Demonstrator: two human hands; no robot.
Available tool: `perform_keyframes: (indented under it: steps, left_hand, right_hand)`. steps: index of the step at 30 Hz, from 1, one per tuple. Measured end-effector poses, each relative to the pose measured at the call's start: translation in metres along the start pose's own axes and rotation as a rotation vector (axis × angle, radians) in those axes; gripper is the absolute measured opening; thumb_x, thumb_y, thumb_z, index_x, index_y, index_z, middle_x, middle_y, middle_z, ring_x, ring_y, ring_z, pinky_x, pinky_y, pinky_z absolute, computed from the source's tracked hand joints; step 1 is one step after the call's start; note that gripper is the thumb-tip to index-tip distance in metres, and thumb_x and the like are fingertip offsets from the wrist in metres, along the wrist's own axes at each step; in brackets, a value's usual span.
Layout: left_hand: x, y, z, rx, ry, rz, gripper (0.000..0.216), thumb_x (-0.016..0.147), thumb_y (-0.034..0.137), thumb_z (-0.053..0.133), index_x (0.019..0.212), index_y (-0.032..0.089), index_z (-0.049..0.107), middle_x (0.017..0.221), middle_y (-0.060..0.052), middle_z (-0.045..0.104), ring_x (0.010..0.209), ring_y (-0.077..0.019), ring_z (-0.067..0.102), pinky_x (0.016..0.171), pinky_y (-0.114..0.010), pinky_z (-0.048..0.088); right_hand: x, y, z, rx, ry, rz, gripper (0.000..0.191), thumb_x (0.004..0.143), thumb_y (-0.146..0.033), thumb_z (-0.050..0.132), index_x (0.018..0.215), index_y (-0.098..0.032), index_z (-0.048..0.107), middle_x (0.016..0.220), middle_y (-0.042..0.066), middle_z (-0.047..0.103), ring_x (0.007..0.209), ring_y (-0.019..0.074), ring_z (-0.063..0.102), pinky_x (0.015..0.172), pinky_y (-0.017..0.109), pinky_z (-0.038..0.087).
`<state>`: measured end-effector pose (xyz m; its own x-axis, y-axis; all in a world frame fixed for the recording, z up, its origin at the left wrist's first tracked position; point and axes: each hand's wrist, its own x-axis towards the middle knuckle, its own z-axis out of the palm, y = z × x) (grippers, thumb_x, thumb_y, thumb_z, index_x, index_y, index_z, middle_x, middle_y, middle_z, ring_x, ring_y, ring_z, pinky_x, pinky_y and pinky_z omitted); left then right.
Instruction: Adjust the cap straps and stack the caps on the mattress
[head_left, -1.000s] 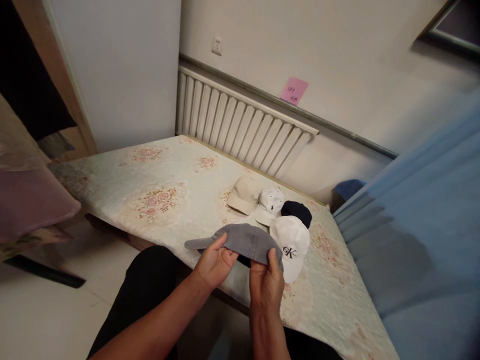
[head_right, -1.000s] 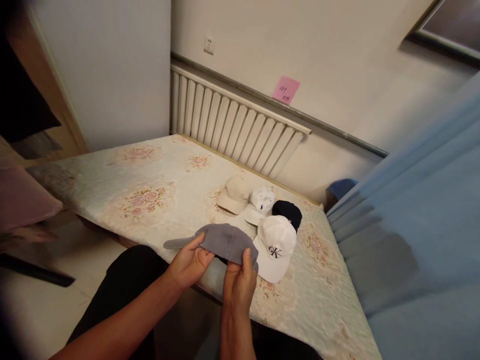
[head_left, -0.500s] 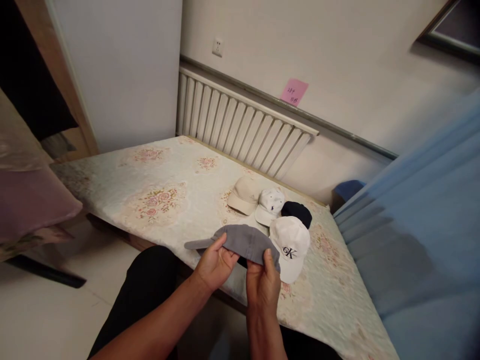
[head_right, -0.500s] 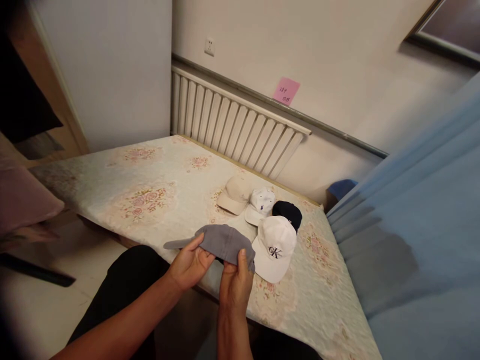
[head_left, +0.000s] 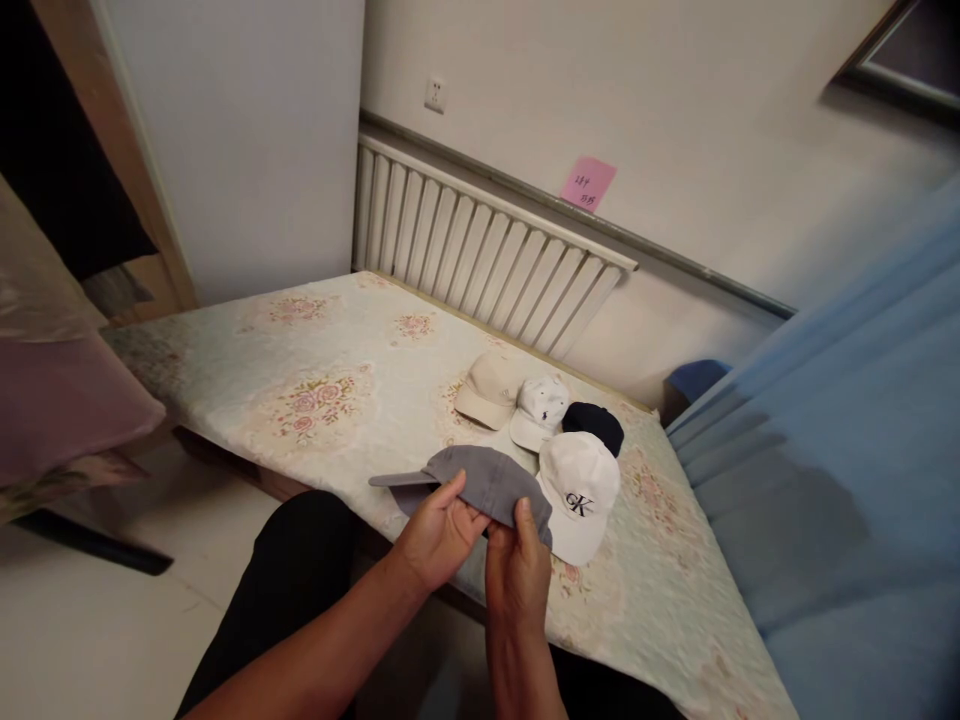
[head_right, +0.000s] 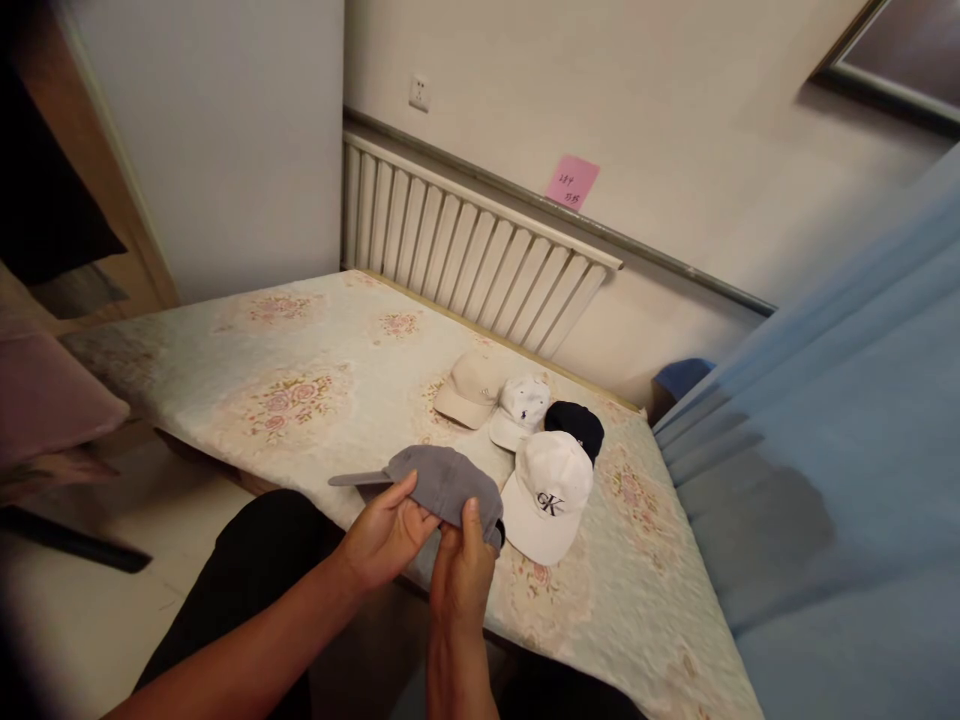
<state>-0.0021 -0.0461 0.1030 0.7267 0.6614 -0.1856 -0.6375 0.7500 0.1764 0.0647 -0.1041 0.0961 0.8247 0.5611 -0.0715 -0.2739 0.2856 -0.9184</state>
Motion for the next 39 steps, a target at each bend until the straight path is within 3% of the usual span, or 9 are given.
perform_keyframes:
  steps: [4, 7, 16, 22, 27, 33, 39]
  left_hand:
    - [-0.001, -0.002, 0.004, 0.016, -0.015, 0.005, 0.038, 0.093, 0.020, 0.046, 0.129, 0.009, 0.049, 0.112, -0.014, 0.068, 0.112, -0.0225, 0.060, 0.106, -0.039, 0.039]
    - [-0.002, -0.004, 0.004, 0.031, -0.030, 0.021, 0.038, 0.092, 0.018, 0.047, 0.129, 0.010, 0.050, 0.112, -0.013, 0.067, 0.112, -0.0230, 0.060, 0.106, -0.039, 0.039]
    - [-0.004, -0.009, 0.005, 0.041, -0.060, 0.050, 0.035, 0.089, 0.014, 0.051, 0.124, 0.011, 0.055, 0.113, -0.013, 0.067, 0.117, -0.0240, 0.057, 0.108, -0.040, 0.037]
    - [-0.005, -0.012, 0.008, 0.073, -0.094, 0.067, 0.023, 0.088, 0.014, 0.053, 0.109, 0.010, 0.062, 0.109, -0.013, 0.068, 0.115, -0.0252, 0.058, 0.107, -0.042, 0.038]
    - [-0.007, -0.013, 0.011, 0.101, -0.079, 0.067, 0.018, 0.088, 0.012, 0.053, 0.102, 0.010, 0.064, 0.104, -0.012, 0.070, 0.112, -0.0250, 0.060, 0.106, -0.041, 0.039]
    - [-0.005, -0.013, 0.011, 0.096, -0.066, 0.057, 0.019, 0.088, 0.011, 0.051, 0.101, 0.007, 0.064, 0.103, -0.014, 0.070, 0.112, -0.0254, 0.059, 0.107, -0.040, 0.038]
    - [-0.004, -0.011, 0.011, 0.080, -0.069, 0.053, 0.020, 0.088, 0.013, 0.051, 0.105, 0.008, 0.062, 0.103, -0.013, 0.070, 0.113, -0.0252, 0.059, 0.108, -0.042, 0.037]
  right_hand:
    - [-0.004, -0.005, -0.004, -0.229, 0.043, 0.018, 0.048, 0.080, -0.051, 0.060, 0.101, -0.009, 0.070, 0.100, 0.014, 0.072, 0.101, 0.0280, 0.064, 0.097, 0.046, 0.045]
    - [-0.005, -0.006, -0.004, -0.274, 0.037, 0.005, 0.049, 0.080, -0.053, 0.060, 0.098, -0.009, 0.072, 0.095, 0.013, 0.073, 0.099, 0.0268, 0.065, 0.095, 0.043, 0.046]
    - [-0.003, -0.001, -0.004, -0.203, 0.017, -0.023, 0.045, 0.079, -0.052, 0.060, 0.091, -0.010, 0.073, 0.085, 0.010, 0.075, 0.103, 0.0252, 0.063, 0.099, 0.041, 0.043]
    - [-0.006, -0.005, 0.000, -0.164, 0.023, -0.003, 0.046, 0.078, -0.050, 0.062, 0.097, -0.009, 0.071, 0.100, 0.012, 0.073, 0.103, 0.0257, 0.064, 0.098, 0.042, 0.044]
    - [-0.007, -0.006, 0.000, -0.118, 0.014, 0.010, 0.045, 0.077, -0.050, 0.063, 0.094, -0.009, 0.072, 0.098, 0.012, 0.073, 0.101, 0.0259, 0.065, 0.096, 0.042, 0.046]
    - [-0.008, -0.008, 0.002, -0.124, -0.009, 0.006, 0.046, 0.079, -0.049, 0.062, 0.099, -0.008, 0.070, 0.100, 0.014, 0.073, 0.099, 0.0266, 0.065, 0.094, 0.042, 0.048]
    - [-0.008, -0.010, 0.007, 0.011, -0.018, 0.023, 0.048, 0.082, -0.047, 0.060, 0.112, -0.009, 0.065, 0.102, 0.012, 0.072, 0.102, 0.0234, 0.065, 0.096, 0.039, 0.047]
